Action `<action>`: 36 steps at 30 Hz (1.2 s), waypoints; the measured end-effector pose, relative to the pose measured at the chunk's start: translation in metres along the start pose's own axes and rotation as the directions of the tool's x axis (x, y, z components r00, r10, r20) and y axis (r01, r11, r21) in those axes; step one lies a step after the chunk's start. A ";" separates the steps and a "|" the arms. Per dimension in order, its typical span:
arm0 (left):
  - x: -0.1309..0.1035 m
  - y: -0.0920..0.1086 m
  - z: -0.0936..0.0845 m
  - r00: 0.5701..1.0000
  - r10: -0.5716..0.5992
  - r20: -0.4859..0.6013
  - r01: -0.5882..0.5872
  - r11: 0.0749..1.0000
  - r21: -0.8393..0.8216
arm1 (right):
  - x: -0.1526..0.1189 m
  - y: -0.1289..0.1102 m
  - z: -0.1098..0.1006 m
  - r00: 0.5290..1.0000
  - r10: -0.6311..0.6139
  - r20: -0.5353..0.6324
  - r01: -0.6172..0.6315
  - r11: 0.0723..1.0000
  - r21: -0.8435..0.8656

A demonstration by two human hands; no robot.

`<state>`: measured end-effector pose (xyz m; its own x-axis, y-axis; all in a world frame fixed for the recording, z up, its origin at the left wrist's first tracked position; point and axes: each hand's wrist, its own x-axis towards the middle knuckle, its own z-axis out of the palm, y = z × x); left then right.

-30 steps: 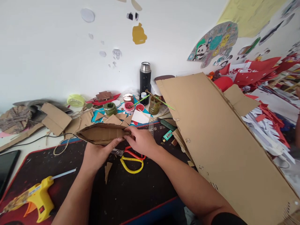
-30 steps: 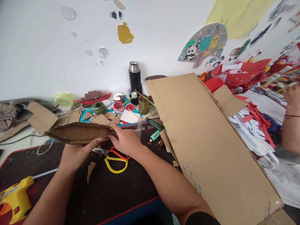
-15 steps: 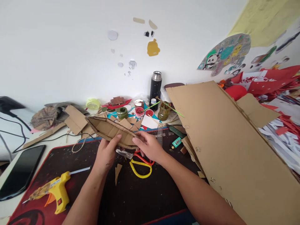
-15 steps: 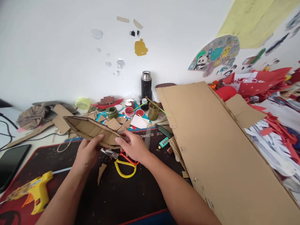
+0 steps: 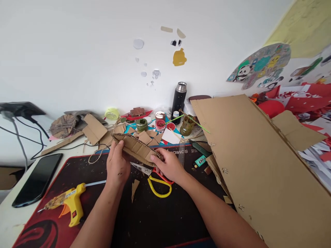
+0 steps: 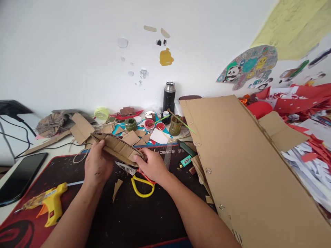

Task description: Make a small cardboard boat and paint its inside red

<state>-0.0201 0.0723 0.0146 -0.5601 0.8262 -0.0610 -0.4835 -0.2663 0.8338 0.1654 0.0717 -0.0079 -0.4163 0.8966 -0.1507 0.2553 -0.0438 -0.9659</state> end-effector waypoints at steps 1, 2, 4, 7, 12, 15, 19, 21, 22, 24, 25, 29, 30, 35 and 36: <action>0.001 0.000 0.000 1.000 -0.006 -0.004 0.006 1.000 -0.010 | 0.000 -0.001 0.000 1.000 -0.001 -0.005 0.001 1.000 -0.018; 0.001 -0.001 -0.001 1.000 -0.008 -0.004 0.008 1.000 -0.009 | -0.001 -0.002 0.000 1.000 -0.004 -0.011 0.004 0.999 -0.035; 0.001 -0.002 -0.002 1.000 -0.002 0.005 0.002 1.000 0.011 | -0.001 -0.002 0.001 1.000 -0.014 -0.018 0.013 0.998 -0.064; 0.001 -0.003 -0.003 1.000 0.004 0.023 -0.005 1.000 0.019 | -0.002 -0.002 0.001 0.999 -0.032 -0.026 0.030 0.996 -0.089; 0.005 -0.008 -0.007 1.000 -0.016 0.015 0.016 1.000 -0.007 | 0.000 0.001 0.001 0.998 -0.051 -0.036 0.047 0.991 -0.125; 0.005 -0.009 -0.007 0.999 -0.015 0.033 0.016 1.000 -0.007 | 0.000 0.001 0.001 0.998 -0.049 -0.044 0.043 0.991 -0.123; 0.001 -0.006 -0.003 0.997 -0.061 0.048 0.061 0.998 -0.011 | -0.001 -0.003 0.001 0.999 -0.035 -0.018 0.033 0.994 -0.106; -0.001 -0.005 0.000 0.996 -0.088 0.027 0.089 0.996 -0.015 | -0.002 -0.005 0.000 0.999 -0.033 0.002 0.033 0.994 -0.104; -0.001 -0.004 0.001 0.995 -0.095 0.016 0.095 0.995 -0.016 | -0.002 -0.006 0.000 0.999 -0.032 0.007 0.033 0.994 -0.106; -0.002 -0.004 0.002 0.995 -0.101 0.005 0.101 0.995 -0.015 | -0.002 -0.006 0.000 0.999 -0.035 0.008 0.035 0.993 -0.116; -0.002 -0.004 0.003 0.995 -0.104 0.003 0.104 0.995 -0.013 | -0.002 -0.005 0.000 0.999 -0.039 0.005 0.039 0.992 -0.123; -0.003 -0.004 0.004 0.990 -0.138 -0.007 0.138 0.990 -0.024 | -0.001 -0.003 -0.001 0.998 -0.058 -0.004 0.057 0.986 -0.156; -0.003 -0.005 0.004 0.990 -0.143 -0.012 0.142 0.989 -0.033 | -0.001 -0.002 -0.001 0.998 -0.061 -0.005 0.059 0.985 -0.161; -0.003 -0.008 0.002 0.991 -0.134 0.013 0.135 0.990 -0.047 | 0.000 -0.002 -0.001 0.998 -0.061 -0.013 0.058 0.982 -0.179; -0.003 -0.008 0.002 0.992 -0.124 0.023 0.125 0.991 -0.045 | 0.000 -0.002 -0.001 0.998 -0.059 -0.014 0.055 0.982 -0.183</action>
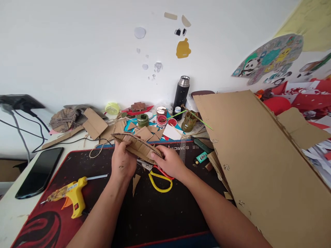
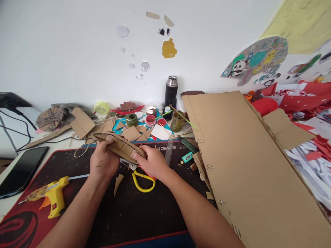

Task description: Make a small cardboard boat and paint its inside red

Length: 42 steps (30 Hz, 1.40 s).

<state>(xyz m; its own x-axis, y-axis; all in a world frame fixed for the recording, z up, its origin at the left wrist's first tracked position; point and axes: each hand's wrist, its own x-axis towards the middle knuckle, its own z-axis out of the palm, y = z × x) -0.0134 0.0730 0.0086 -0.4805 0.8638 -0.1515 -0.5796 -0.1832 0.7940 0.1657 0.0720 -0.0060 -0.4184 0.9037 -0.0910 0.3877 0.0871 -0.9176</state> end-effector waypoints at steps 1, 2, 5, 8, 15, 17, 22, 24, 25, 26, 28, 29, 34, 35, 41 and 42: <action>0.000 -0.001 0.000 1.000 0.009 0.004 -0.009 1.000 -0.001 | 0.000 0.000 0.000 1.000 0.002 0.000 -0.002 1.000 -0.003; 0.000 -0.001 0.000 1.000 0.010 0.000 -0.010 1.000 -0.003 | 0.000 -0.001 0.000 1.000 0.003 0.001 -0.003 1.000 -0.005; -0.002 0.001 0.002 0.999 -0.039 -0.026 0.038 0.999 -0.014 | 0.000 -0.003 -0.001 1.000 0.003 0.005 -0.003 1.000 -0.005; -0.003 0.006 0.007 0.994 -0.095 -0.051 0.094 0.995 -0.025 | -0.001 -0.005 -0.001 1.000 0.001 0.011 -0.001 1.000 -0.006; 0.000 0.008 0.007 0.989 -0.108 -0.101 0.105 0.994 -0.036 | -0.002 -0.004 -0.001 1.000 -0.009 0.008 0.009 0.999 -0.034; 0.001 0.007 0.005 0.992 -0.103 -0.074 0.101 0.994 -0.036 | -0.001 -0.003 -0.001 1.000 -0.020 -0.004 0.019 0.999 -0.050; 0.003 0.002 0.001 0.993 -0.101 -0.066 0.095 0.992 -0.084 | -0.001 -0.001 -0.002 0.999 -0.046 -0.016 0.045 0.997 -0.058; 0.003 0.000 0.000 0.995 -0.080 -0.065 0.076 0.995 -0.067 | -0.001 -0.002 -0.002 0.999 -0.034 -0.005 0.033 0.998 -0.045; 0.002 0.000 0.000 0.996 -0.074 -0.059 0.071 0.996 -0.051 | -0.001 -0.002 -0.002 1.000 -0.023 0.002 0.023 0.999 -0.033; 0.001 -0.001 0.000 0.996 -0.071 -0.048 0.069 0.997 -0.037 | -0.001 -0.002 -0.002 1.000 -0.011 0.009 0.011 1.000 -0.019; -0.001 0.000 0.001 0.998 -0.053 -0.019 0.053 0.999 -0.006 | -0.001 -0.002 -0.002 1.000 0.009 0.026 -0.010 1.000 0.015; -0.002 0.001 0.002 1.000 -0.027 -0.007 0.027 1.000 0.014 | -0.001 -0.003 -0.002 0.999 0.013 0.033 -0.014 1.000 0.027; -0.003 0.010 0.002 0.988 0.150 0.031 -0.152 0.983 0.098 | -0.002 -0.004 -0.004 0.999 -0.002 0.042 0.000 0.999 0.034; -0.002 0.012 0.002 0.986 0.165 0.033 -0.167 0.980 0.104 | -0.002 -0.004 -0.004 0.999 0.001 0.046 -0.003 0.999 0.039; -0.001 0.016 0.001 0.959 0.282 -0.035 -0.277 0.954 0.113 | -0.001 0.002 0.000 0.994 0.023 0.102 -0.044 0.976 0.214; -0.003 0.015 0.002 0.961 0.275 -0.026 -0.271 0.957 0.105 | 0.000 0.003 0.000 0.994 0.035 0.102 -0.058 0.970 0.238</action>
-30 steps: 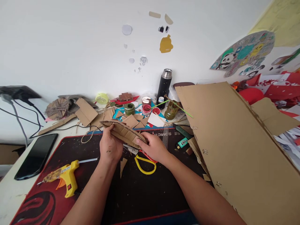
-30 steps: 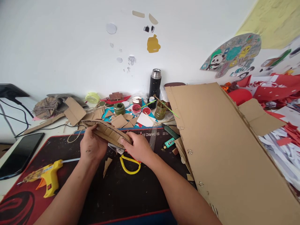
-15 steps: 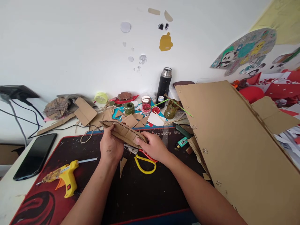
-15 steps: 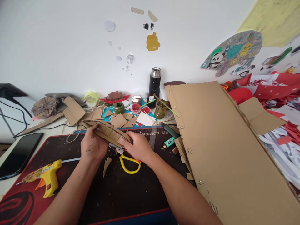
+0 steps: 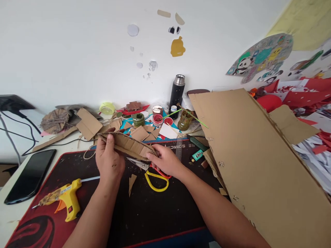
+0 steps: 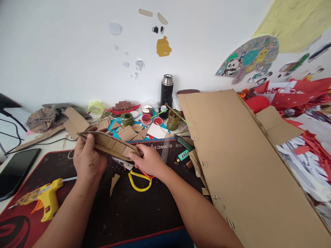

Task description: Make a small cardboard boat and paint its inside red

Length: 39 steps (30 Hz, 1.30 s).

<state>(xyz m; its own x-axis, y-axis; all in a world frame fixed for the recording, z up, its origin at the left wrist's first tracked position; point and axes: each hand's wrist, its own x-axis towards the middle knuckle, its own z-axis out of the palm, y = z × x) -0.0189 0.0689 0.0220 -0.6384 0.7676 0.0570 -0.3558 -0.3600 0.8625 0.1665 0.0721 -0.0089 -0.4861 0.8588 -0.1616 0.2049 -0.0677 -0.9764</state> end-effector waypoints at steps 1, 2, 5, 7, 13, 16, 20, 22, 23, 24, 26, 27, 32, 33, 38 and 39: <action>-0.003 -0.001 0.002 0.999 -0.037 0.034 0.037 0.999 0.006 | 0.001 0.001 0.000 1.000 0.014 -0.005 -0.014 1.000 0.021; -0.007 -0.002 0.003 0.993 -0.090 0.074 0.089 0.996 0.020 | 0.001 0.001 0.000 1.000 0.028 -0.011 -0.027 0.999 0.041; -0.017 -0.009 0.008 0.955 -0.241 0.175 0.229 0.969 0.089 | 0.003 0.000 0.000 0.999 0.054 -0.006 -0.053 0.992 0.119; -0.020 -0.012 0.009 0.946 -0.267 0.184 0.247 0.961 0.125 | 0.004 -0.001 -0.002 0.999 0.043 0.025 -0.047 0.981 0.186; -0.015 -0.013 0.007 0.983 -0.156 0.094 0.150 0.986 0.070 | 0.008 -0.001 -0.009 0.994 -0.002 0.107 -0.037 0.933 0.357; -0.013 -0.012 0.007 0.994 -0.087 0.058 0.084 0.995 0.057 | 0.010 0.000 -0.011 0.996 0.025 0.089 -0.057 0.924 0.379; -0.012 -0.015 0.005 0.997 -0.047 0.056 0.042 0.996 0.082 | 0.011 0.001 -0.011 0.995 0.033 0.089 -0.065 0.918 0.390; -0.012 -0.018 0.003 0.997 -0.025 0.071 0.017 0.994 0.112 | 0.011 0.001 -0.010 0.996 0.023 0.085 -0.055 0.917 0.395; -0.012 -0.019 0.001 0.997 -0.011 0.076 0.001 0.991 0.137 | 0.011 0.002 -0.010 0.996 0.018 0.082 -0.049 0.918 0.394; -0.012 -0.021 -0.001 0.997 0.001 0.082 -0.015 0.986 0.169 | 0.011 0.002 -0.009 0.997 0.015 0.078 -0.044 0.920 0.390; -0.012 -0.025 -0.005 0.995 0.018 0.096 -0.041 0.971 0.237 | 0.010 0.003 -0.007 0.998 0.021 0.064 -0.043 0.926 0.375; -0.012 -0.026 -0.007 0.994 0.025 0.106 -0.052 0.962 0.266 | 0.010 0.003 -0.006 0.998 0.029 0.057 -0.048 0.929 0.367; -0.016 -0.028 -0.009 0.990 0.037 0.138 -0.082 0.939 0.333 | 0.010 0.003 -0.004 0.997 0.061 0.040 -0.071 0.932 0.355; -0.017 -0.028 -0.009 0.990 0.037 0.139 -0.081 0.942 0.326 | 0.010 0.002 -0.004 0.997 0.063 0.035 -0.072 0.933 0.352; -0.025 -0.029 -0.004 0.975 -0.046 0.215 -0.020 0.955 0.297 | 0.010 0.001 -0.004 0.996 0.086 0.028 -0.091 0.938 0.335; -0.026 -0.029 -0.004 0.970 -0.070 0.234 -0.007 0.951 0.310 | 0.010 0.001 -0.004 0.996 0.087 0.029 -0.091 0.938 0.334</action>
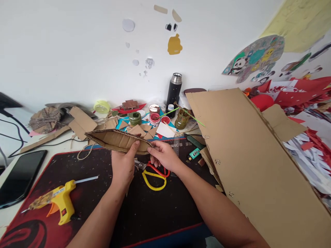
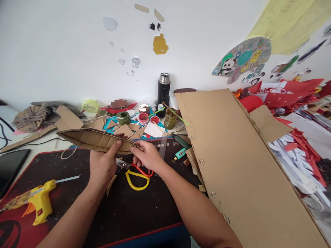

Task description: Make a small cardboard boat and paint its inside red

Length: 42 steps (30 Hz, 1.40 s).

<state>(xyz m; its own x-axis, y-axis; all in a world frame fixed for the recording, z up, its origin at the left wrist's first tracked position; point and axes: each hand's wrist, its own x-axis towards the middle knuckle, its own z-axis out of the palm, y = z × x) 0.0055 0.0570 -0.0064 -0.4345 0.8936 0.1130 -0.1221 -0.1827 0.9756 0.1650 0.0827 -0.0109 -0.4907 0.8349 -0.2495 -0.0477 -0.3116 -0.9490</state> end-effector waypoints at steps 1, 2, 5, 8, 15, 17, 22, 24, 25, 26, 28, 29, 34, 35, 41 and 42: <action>-0.001 0.000 0.001 1.000 -0.014 0.018 0.014 1.000 0.021 | 0.000 0.000 0.000 1.000 -0.004 -0.001 0.004 1.000 0.002; -0.001 0.001 0.001 0.999 -0.025 0.027 0.023 0.999 0.045 | 0.000 0.001 0.000 1.000 -0.010 0.001 0.010 1.000 0.007; -0.001 0.005 0.003 0.999 -0.044 0.018 0.043 0.996 0.078 | 0.001 0.002 -0.002 0.999 -0.041 0.011 0.041 0.999 0.028; 0.001 0.010 0.004 0.999 -0.053 0.006 0.053 0.998 0.027 | 0.002 0.002 -0.004 0.998 -0.063 0.005 0.062 0.997 0.051; 0.005 0.005 0.001 0.996 -0.084 0.005 0.084 0.995 -0.060 | 0.002 -0.002 -0.008 0.997 -0.059 -0.048 0.061 0.997 0.046; 0.005 0.004 0.001 0.996 -0.092 0.018 0.092 0.995 -0.049 | 0.001 -0.002 -0.008 0.997 -0.052 -0.053 0.054 0.998 0.044; 0.006 0.005 -0.002 0.991 -0.111 0.071 0.113 0.993 -0.027 | 0.001 -0.002 -0.009 0.996 -0.052 -0.069 0.055 0.998 0.039; 0.007 0.006 -0.003 0.989 -0.118 0.084 0.121 0.992 -0.031 | 0.000 -0.003 -0.009 0.996 -0.055 -0.065 0.058 0.997 0.044; 0.006 0.006 -0.003 0.988 -0.124 0.088 0.127 0.991 -0.032 | 0.000 -0.003 -0.009 0.996 -0.056 -0.063 0.059 0.997 0.045; 0.006 0.007 -0.002 0.987 -0.131 0.089 0.135 0.990 -0.032 | 0.000 -0.003 -0.009 0.996 -0.058 -0.062 0.061 0.997 0.044; 0.005 0.008 0.000 0.987 -0.143 0.073 0.146 0.988 -0.040 | 0.000 -0.003 -0.009 0.996 -0.060 -0.067 0.063 0.997 0.037; 0.004 0.009 0.002 0.988 -0.144 0.057 0.147 0.988 -0.053 | 0.001 -0.003 -0.009 0.995 -0.066 -0.077 0.069 0.997 0.028; 0.005 0.013 0.011 0.991 -0.112 -0.077 0.099 0.984 -0.151 | -0.002 -0.001 -0.006 0.955 -0.224 -0.196 0.201 0.971 -0.130; 0.006 0.014 0.011 0.990 -0.101 -0.101 0.083 0.983 -0.165 | -0.004 -0.001 -0.006 0.939 -0.272 -0.211 0.231 0.952 -0.199; 0.005 0.013 0.009 0.988 -0.073 -0.133 0.057 0.991 -0.124 | -0.014 -0.003 0.000 0.893 -0.435 -0.117 0.259 0.709 -0.656; 0.004 0.012 0.010 0.987 -0.083 -0.137 0.068 0.992 -0.109 | -0.015 -0.004 0.001 0.895 -0.434 -0.100 0.251 0.677 -0.692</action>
<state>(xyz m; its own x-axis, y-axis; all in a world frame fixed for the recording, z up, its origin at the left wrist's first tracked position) 0.0107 0.0624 0.0078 -0.5411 0.8409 0.0048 -0.2483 -0.1652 0.9545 0.1713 0.0712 -0.0035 -0.3316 0.9282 0.1690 0.4468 0.3122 -0.8384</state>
